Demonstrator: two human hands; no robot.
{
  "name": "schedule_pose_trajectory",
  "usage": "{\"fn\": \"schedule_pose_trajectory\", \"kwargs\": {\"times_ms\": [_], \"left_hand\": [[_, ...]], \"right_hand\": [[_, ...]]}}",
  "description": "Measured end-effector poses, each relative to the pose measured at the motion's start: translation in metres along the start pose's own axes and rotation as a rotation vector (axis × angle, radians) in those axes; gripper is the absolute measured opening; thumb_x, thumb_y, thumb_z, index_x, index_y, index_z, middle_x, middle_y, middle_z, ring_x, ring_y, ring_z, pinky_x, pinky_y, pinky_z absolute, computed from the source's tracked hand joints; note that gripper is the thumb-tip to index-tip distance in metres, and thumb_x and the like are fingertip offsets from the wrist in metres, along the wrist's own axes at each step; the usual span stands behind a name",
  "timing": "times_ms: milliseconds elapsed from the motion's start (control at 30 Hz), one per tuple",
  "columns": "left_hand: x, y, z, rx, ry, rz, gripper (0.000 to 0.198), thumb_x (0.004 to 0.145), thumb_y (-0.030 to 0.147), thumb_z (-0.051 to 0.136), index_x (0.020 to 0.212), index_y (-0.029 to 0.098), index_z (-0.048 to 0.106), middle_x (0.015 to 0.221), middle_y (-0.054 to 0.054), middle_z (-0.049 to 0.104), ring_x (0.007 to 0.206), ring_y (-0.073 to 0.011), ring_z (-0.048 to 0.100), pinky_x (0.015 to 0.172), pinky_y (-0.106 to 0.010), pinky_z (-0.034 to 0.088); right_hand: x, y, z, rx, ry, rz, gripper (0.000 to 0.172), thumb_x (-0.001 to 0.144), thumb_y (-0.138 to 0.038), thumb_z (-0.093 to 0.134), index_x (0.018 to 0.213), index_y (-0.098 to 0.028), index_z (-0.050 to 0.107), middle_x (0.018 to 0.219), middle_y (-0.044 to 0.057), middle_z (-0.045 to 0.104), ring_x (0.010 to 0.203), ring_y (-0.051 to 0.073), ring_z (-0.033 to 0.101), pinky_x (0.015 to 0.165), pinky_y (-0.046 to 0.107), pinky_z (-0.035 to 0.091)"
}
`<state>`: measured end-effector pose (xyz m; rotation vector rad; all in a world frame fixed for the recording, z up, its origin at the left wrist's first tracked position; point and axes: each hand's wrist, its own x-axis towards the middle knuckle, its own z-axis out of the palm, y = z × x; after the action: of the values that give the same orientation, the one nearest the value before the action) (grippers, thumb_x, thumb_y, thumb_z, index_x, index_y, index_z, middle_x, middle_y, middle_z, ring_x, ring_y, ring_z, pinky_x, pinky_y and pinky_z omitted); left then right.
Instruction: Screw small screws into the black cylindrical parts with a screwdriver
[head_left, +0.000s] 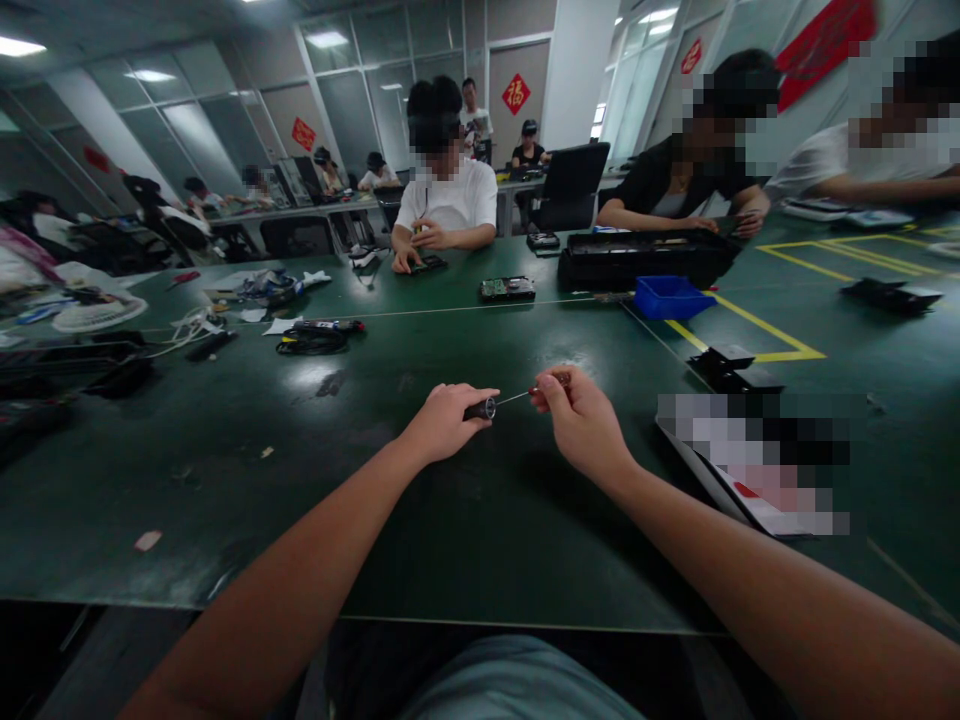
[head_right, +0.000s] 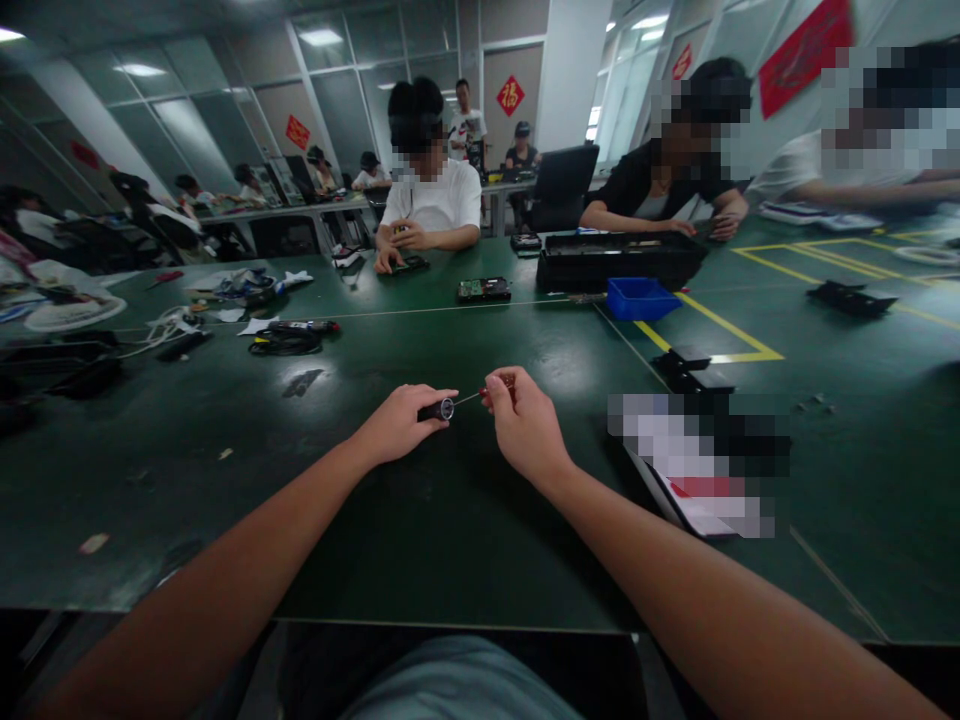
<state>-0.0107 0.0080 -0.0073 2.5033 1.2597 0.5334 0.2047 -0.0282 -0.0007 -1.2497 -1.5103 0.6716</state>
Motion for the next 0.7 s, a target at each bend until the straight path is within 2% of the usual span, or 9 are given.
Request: {"fn": "schedule_pose_trajectory", "kwargs": {"times_ms": [167, 700], "left_hand": [[0.0002, -0.0018, 0.0001, 0.013, -0.007, -0.020, 0.044, 0.090, 0.027, 0.068, 0.134, 0.026, 0.063, 0.115, -0.007, 0.068, 0.111, -0.0253, 0.060, 0.104, -0.046, 0.041], [-0.0016, 0.0011, 0.0002, -0.016, -0.045, -0.029, 0.050, 0.094, 0.034, 0.062, 0.143, 0.025, 0.056, 0.116, -0.009, 0.066, 0.109, -0.0255, 0.060, 0.101, -0.044, 0.044]], "right_hand": [[-0.0004, -0.0017, -0.0018, -0.095, 0.012, -0.003, 0.023, 0.100, -0.041, 0.046, 0.095, -0.022, 0.059, 0.083, 0.005, 0.069, 0.077, 0.021, 0.066, 0.074, 0.037, 0.048], [-0.0021, -0.0026, -0.0027, -0.073, -0.040, -0.050, 0.023, 0.100, -0.042, 0.046, 0.100, -0.023, 0.060, 0.089, 0.005, 0.071, 0.084, 0.022, 0.069, 0.076, 0.038, 0.051]]}}
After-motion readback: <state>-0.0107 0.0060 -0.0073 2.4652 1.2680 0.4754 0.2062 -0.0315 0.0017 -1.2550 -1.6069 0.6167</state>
